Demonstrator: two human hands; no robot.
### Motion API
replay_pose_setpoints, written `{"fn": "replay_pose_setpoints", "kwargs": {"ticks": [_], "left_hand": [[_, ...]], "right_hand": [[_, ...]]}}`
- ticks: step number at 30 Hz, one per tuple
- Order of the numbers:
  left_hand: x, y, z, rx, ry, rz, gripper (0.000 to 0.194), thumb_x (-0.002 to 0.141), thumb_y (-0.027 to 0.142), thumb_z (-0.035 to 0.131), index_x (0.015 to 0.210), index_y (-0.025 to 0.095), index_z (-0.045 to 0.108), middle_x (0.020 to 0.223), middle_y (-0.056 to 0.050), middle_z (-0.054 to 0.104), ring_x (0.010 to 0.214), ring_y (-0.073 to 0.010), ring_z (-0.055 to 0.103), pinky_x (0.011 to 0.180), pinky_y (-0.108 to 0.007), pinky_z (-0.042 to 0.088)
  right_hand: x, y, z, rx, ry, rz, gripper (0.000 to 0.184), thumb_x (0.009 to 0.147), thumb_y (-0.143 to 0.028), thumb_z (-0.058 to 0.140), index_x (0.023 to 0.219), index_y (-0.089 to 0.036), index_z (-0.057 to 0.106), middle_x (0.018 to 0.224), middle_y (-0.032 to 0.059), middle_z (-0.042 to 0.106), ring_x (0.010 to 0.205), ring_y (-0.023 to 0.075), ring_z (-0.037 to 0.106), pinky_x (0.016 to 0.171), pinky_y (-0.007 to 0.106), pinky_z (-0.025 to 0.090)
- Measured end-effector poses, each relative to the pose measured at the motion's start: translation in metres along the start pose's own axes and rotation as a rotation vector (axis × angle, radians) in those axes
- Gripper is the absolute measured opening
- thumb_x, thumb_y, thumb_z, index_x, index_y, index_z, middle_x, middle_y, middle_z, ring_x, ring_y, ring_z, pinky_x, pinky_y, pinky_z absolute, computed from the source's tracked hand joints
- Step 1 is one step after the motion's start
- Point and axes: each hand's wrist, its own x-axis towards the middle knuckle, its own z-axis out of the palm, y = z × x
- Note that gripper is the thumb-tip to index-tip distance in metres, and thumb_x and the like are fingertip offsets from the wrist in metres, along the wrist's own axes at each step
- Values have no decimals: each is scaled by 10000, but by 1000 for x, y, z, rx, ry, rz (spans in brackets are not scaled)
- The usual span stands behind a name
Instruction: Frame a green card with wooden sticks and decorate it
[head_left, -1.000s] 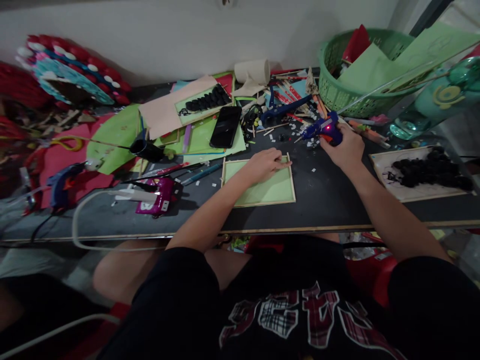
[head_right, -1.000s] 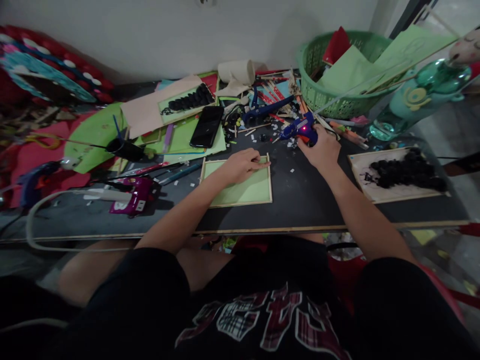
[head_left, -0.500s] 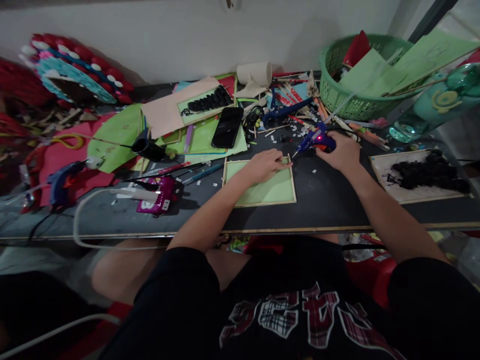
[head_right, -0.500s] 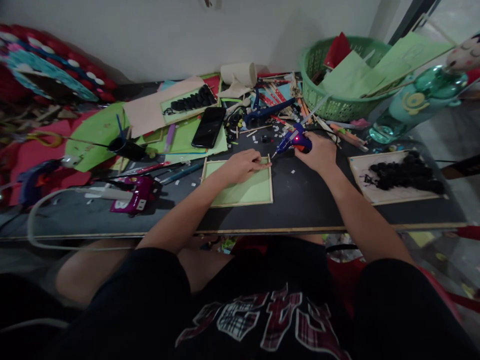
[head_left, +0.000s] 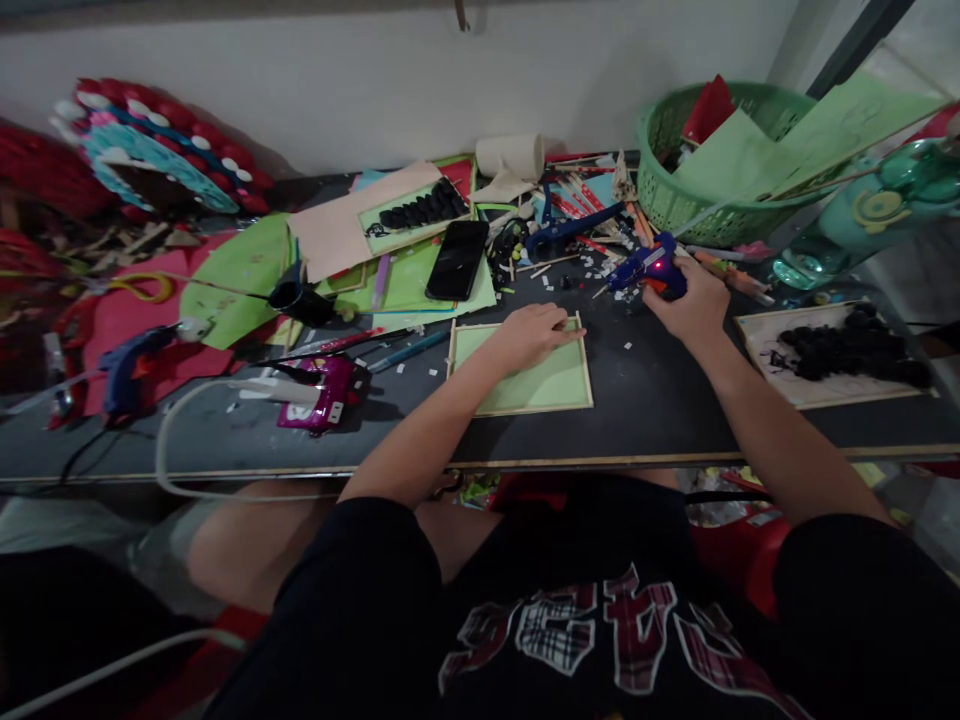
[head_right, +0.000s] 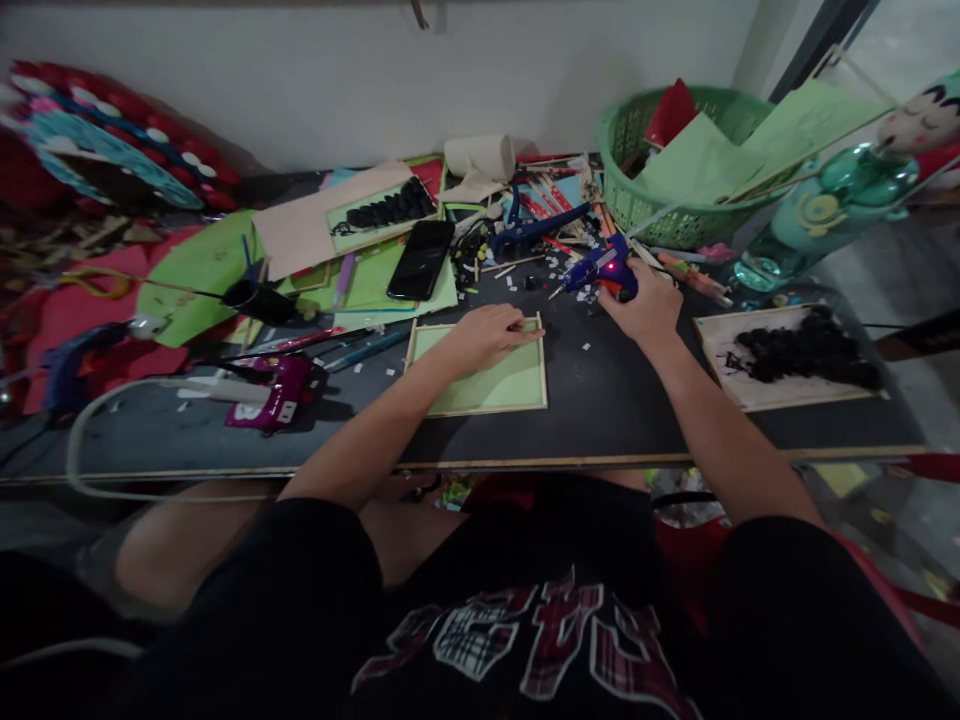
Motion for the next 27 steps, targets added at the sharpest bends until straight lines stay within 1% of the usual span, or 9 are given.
{"fn": "replay_pose_setpoints", "kwargs": {"ticks": [4,9,12,14,17,19,21,24,27], "left_hand": [[-3,-7,3,-24,98,-22,343,1037,208,482,1310,286,675,1154,-81,706,988,-189,647,791,-308,453],[-7,-23,11,-63,167,-198,229,992,335,590,1049,227,784,1048,-80,739,964,-212,655,782,-330,473],[-5,-26,9,-78,121,-226,219,973,276,587,1004,217,795,1017,-77,745,954,-222,659,782,-334,482],[-3,-24,5,-76,81,-246,233,966,267,573,986,189,792,1002,-92,742,973,-248,661,796,-350,493],[-1,-20,-2,-102,55,-301,243,948,256,554,978,141,766,1001,-128,731,995,-283,661,811,-375,510],[0,-18,-4,-140,85,-325,235,934,237,537,975,131,743,1005,-137,729,992,-277,666,822,-367,519],[-1,-17,-4,-184,122,-349,239,943,242,510,1006,141,716,985,-124,738,937,-249,680,800,-336,521],[-3,-17,-7,-240,140,-413,238,976,279,484,1064,159,670,901,-92,752,807,-213,696,721,-293,506],[-6,-19,-12,-322,162,-414,207,979,287,513,1106,169,626,941,-87,763,847,-214,721,725,-287,506]], "right_hand": [[-4,-3,-2,1,14,-11,575,822,-438,555,1303,-126,593,1314,211,659,1252,360,617,1050,492,486],[5,-17,-20,30,41,-90,547,832,-433,589,1315,-188,517,1319,176,638,1232,341,612,1027,509,504],[29,-26,-47,12,113,-86,444,838,-422,625,1236,-244,538,1253,138,673,1158,329,633,1005,491,511],[52,-31,-66,-32,154,-38,423,849,-423,615,1214,-221,545,1221,136,682,1130,335,651,986,489,517],[86,-30,-83,-53,148,-38,363,868,-400,603,1192,-248,541,1235,127,686,1179,319,641,1049,490,495],[107,-23,-85,-79,148,9,363,888,-425,593,1217,-284,529,1245,108,695,1210,324,635,1096,534,463],[124,-10,-80,-102,147,83,424,861,-457,633,1221,-249,552,1232,116,700,1223,356,637,1099,577,451],[142,12,-67,-135,60,127,481,840,-575,657,1195,-252,628,1190,153,701,1221,417,631,1058,659,470],[148,23,-58,-191,-63,214,459,836,-464,714,1212,-204,669,1227,170,702,1252,397,617,1066,600,488]]}}
